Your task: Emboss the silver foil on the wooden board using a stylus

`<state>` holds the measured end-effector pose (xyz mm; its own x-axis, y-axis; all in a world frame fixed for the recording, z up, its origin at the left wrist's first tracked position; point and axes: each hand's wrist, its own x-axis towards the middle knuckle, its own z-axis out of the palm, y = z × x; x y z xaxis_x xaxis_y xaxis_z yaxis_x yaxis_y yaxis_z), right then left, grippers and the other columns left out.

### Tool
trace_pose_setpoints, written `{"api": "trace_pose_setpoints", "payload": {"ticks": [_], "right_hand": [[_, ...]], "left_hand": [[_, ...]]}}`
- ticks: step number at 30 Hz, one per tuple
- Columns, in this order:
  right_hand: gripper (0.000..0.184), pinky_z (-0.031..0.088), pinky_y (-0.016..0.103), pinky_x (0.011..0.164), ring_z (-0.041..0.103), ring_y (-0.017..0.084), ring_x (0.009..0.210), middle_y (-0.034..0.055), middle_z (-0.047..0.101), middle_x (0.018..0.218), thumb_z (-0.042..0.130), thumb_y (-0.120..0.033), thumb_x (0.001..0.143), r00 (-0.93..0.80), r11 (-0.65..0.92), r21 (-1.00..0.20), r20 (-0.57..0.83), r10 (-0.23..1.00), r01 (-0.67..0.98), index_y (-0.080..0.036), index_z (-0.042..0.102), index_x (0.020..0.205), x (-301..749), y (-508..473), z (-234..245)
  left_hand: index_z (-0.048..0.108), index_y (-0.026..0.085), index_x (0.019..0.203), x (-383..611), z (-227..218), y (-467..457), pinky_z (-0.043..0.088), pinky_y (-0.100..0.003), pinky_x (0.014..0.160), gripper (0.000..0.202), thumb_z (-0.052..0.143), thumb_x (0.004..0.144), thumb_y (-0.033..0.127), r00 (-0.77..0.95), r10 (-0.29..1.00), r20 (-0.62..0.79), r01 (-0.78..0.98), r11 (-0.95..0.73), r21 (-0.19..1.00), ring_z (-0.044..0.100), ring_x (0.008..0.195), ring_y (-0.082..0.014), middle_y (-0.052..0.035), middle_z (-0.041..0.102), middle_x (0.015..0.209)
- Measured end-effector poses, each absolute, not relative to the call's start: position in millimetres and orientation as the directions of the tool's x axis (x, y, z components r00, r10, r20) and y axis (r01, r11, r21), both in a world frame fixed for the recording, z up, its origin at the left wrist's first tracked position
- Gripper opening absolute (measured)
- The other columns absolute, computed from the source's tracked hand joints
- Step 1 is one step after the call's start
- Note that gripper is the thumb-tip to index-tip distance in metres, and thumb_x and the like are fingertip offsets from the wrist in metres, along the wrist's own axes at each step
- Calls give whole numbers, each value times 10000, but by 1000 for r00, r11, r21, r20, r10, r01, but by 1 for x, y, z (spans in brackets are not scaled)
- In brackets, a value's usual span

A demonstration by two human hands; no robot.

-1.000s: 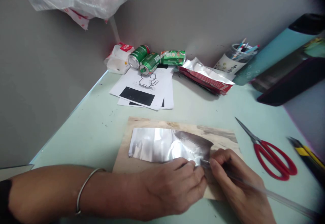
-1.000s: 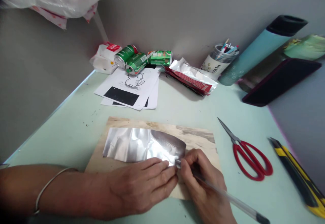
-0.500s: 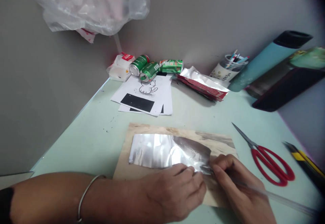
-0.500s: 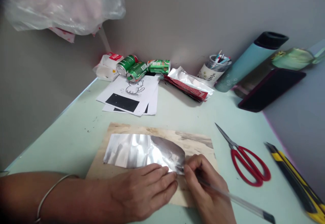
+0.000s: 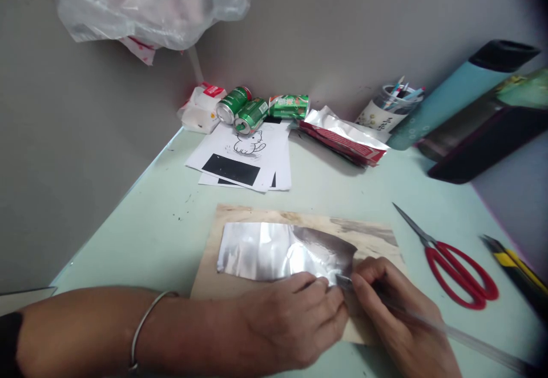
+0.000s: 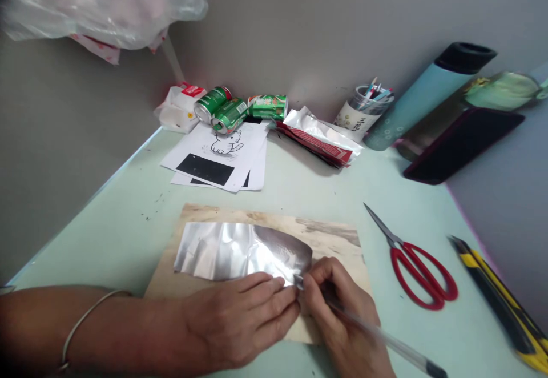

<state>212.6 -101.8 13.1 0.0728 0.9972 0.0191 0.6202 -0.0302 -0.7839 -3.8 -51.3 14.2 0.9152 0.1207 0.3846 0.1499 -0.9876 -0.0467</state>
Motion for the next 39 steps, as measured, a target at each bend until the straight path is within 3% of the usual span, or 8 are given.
{"api": "trace_pose_setpoints", "payload": {"ticks": [7, 12, 39], "right_hand": [[277, 427, 211, 507, 477, 124, 565, -48, 497, 653, 538, -317, 987, 69, -36, -787, 8, 998, 616, -248, 463, 728, 211, -102, 16], [273, 445, 223, 533, 501, 133, 586, -37, 518, 663, 543, -314, 984, 57, -17, -801, 22, 998, 598, -246, 476, 728, 212, -102, 18], [272, 382, 270, 557, 441, 154, 618, -23, 478, 672, 571, -319, 956, 160, -108, -867, -33, 987, 486, -245, 478, 711, 199, -102, 25]], "left_hand": [[631, 12, 1284, -2, 6, -55, 510, -363, 1001, 320, 509, 1011, 128, 882, 141, 449, 178, -983, -41, 641, 1130, -237, -194, 656, 1267], [626, 40, 1315, -3, 7, -56, 476, -362, 1030, 328, 484, 1032, 126, 897, 152, 415, 193, -979, -59, 625, 1158, -231, -148, 655, 1299], [623, 12, 1309, -3, 1, -60, 463, -387, 1046, 330, 507, 1018, 117, 888, 156, 433, 197, -979, -51, 626, 1171, -256, -174, 645, 1314]]}}
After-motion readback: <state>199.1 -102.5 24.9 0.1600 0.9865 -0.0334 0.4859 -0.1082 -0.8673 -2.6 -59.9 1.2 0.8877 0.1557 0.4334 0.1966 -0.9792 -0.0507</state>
